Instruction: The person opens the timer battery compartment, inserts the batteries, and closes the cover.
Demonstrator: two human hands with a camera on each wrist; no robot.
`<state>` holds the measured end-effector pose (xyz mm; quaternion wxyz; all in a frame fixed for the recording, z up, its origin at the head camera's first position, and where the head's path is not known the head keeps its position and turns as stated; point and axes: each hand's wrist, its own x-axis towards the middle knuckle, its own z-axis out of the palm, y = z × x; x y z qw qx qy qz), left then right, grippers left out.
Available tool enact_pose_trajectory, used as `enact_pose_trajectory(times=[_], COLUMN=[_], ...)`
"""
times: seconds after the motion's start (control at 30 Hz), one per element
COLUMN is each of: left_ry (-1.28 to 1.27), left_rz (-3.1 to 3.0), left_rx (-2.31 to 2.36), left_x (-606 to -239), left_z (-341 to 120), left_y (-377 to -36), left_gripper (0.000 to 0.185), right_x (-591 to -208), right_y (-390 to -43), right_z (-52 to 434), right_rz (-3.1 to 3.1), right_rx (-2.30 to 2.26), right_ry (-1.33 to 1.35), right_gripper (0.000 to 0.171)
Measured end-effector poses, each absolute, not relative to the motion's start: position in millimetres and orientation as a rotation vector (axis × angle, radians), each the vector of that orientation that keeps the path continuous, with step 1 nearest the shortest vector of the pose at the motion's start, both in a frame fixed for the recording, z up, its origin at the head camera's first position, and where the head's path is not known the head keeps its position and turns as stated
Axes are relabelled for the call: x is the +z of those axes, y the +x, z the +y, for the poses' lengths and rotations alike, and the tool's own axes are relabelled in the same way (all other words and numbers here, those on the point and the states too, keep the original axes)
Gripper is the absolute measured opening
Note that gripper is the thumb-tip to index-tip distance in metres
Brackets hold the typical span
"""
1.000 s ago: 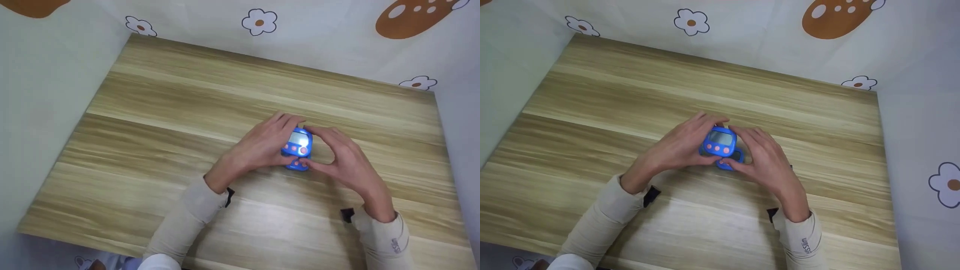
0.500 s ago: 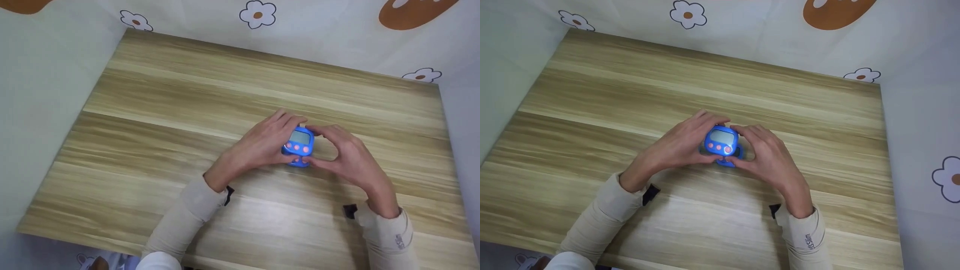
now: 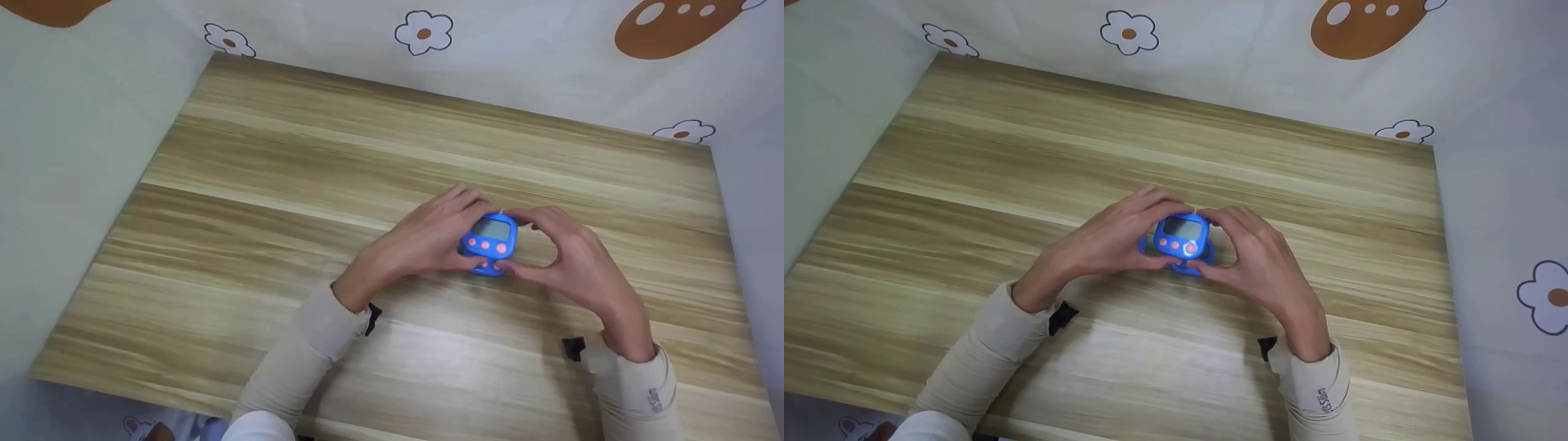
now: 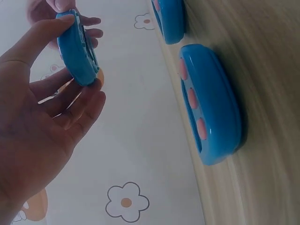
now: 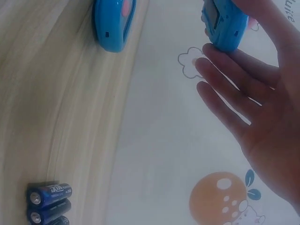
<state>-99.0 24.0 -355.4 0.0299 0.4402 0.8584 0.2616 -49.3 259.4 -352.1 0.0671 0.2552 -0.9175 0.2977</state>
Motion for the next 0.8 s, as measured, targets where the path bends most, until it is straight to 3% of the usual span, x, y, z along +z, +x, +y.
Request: enact_pose_trajectory(times=[0.27,0.47,0.8], left_ry=[1.286,1.235,1.079], left_rz=[2.573,2.260,2.056], left_rx=[1.079,1.397,1.629], left_x=[-359.8,-358.2,-355.3], left_z=[32.1,29.8,26.4], left_y=[-96.5,-99.1,-100.7], left_gripper=[0.068,0.075,0.069], right_x=[-345.7,-341.9,-338.7], right_y=[-47.4,-47.9,-48.0], right_z=[251.5,255.8,267.0], right_rz=[-2.648,-2.602,-2.687], right_rx=[0.967,1.045,0.960], right_ry=[0.742,0.796,0.752], right_gripper=[0.071,0.076,0.076])
